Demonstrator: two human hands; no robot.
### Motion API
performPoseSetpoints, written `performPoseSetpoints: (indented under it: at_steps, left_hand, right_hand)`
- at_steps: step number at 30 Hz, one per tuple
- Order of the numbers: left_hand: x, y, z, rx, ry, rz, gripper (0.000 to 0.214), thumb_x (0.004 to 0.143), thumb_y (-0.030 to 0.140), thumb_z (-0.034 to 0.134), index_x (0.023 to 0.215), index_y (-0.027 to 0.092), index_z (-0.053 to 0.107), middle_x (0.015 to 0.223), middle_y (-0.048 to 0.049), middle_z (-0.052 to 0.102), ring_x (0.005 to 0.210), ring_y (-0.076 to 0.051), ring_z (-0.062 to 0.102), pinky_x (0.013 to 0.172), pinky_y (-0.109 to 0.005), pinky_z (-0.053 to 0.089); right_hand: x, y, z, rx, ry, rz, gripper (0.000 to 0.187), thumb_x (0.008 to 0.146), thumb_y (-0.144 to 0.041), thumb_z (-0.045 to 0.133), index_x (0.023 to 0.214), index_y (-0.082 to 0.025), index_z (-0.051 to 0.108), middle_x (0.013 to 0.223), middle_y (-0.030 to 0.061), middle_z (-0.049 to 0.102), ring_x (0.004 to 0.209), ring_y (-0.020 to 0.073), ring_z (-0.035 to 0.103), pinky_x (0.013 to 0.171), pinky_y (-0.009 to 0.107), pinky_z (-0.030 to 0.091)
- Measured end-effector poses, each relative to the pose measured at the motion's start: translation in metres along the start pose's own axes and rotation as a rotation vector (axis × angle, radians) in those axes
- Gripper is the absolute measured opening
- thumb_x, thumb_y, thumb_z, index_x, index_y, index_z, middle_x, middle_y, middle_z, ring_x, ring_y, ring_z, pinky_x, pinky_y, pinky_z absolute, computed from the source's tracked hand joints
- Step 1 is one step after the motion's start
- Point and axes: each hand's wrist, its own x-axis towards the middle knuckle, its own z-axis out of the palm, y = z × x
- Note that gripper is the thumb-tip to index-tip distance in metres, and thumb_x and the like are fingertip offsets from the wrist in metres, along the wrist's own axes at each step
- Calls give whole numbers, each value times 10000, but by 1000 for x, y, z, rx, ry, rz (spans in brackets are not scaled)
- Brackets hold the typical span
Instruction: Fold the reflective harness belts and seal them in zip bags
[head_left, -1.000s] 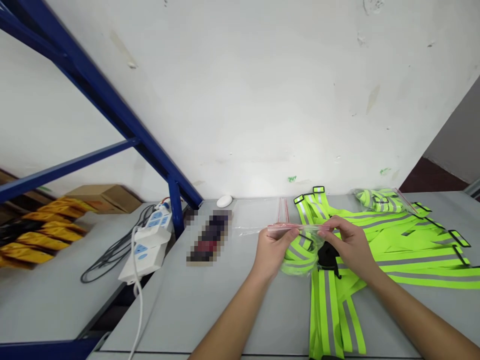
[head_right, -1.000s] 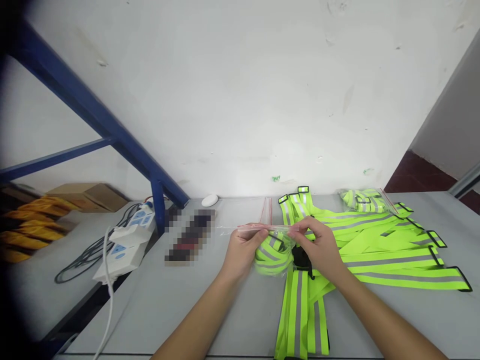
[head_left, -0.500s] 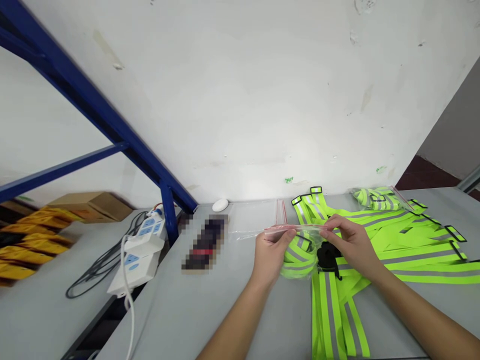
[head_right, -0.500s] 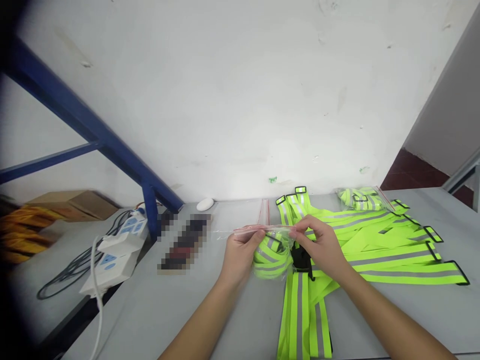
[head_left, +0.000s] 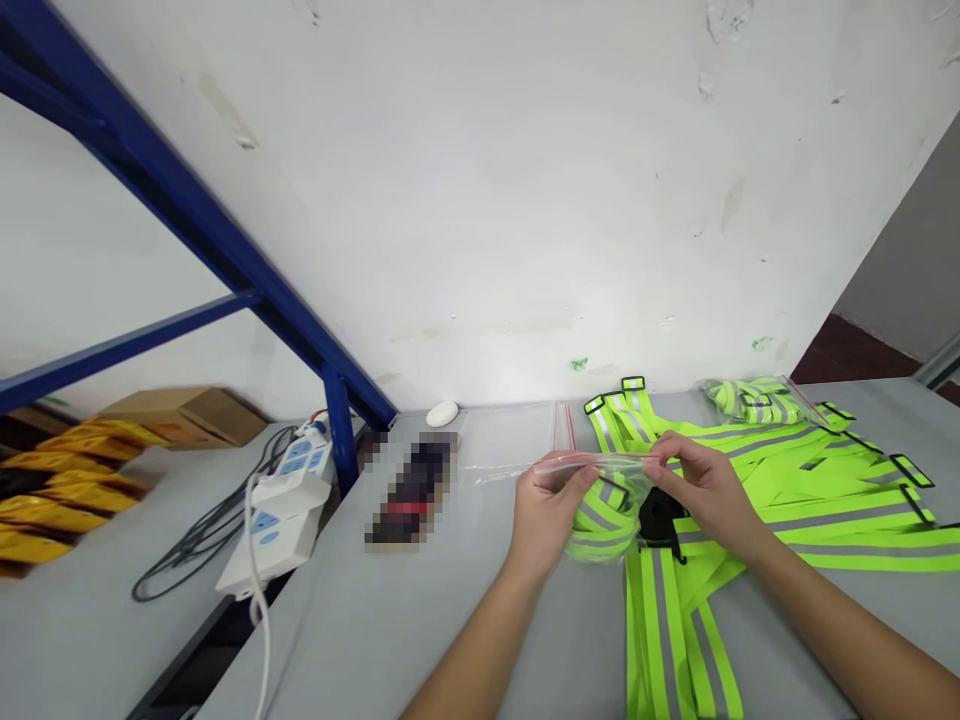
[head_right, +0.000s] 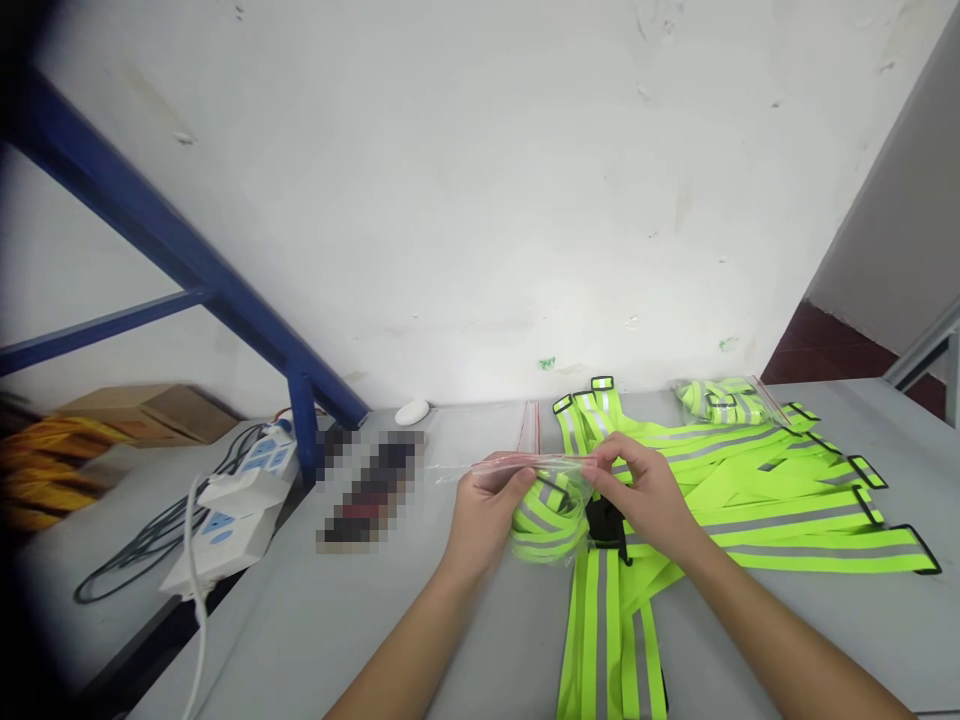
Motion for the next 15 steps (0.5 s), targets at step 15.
performPoseSetpoints:
  at_steps: [15]
  left_hand:
    - [-3, 0, 0, 68, -49, 73, 231, 726, 376, 738, 771, 151, 710, 781, -44, 719, 733, -151, 647, 665, -231, 491]
  right_hand:
    - [-3, -7, 7, -11, 5, 61, 161, 818, -380, 673, 779, -228, 633, 745, -13, 544, 722, 152, 525, 686, 289, 397]
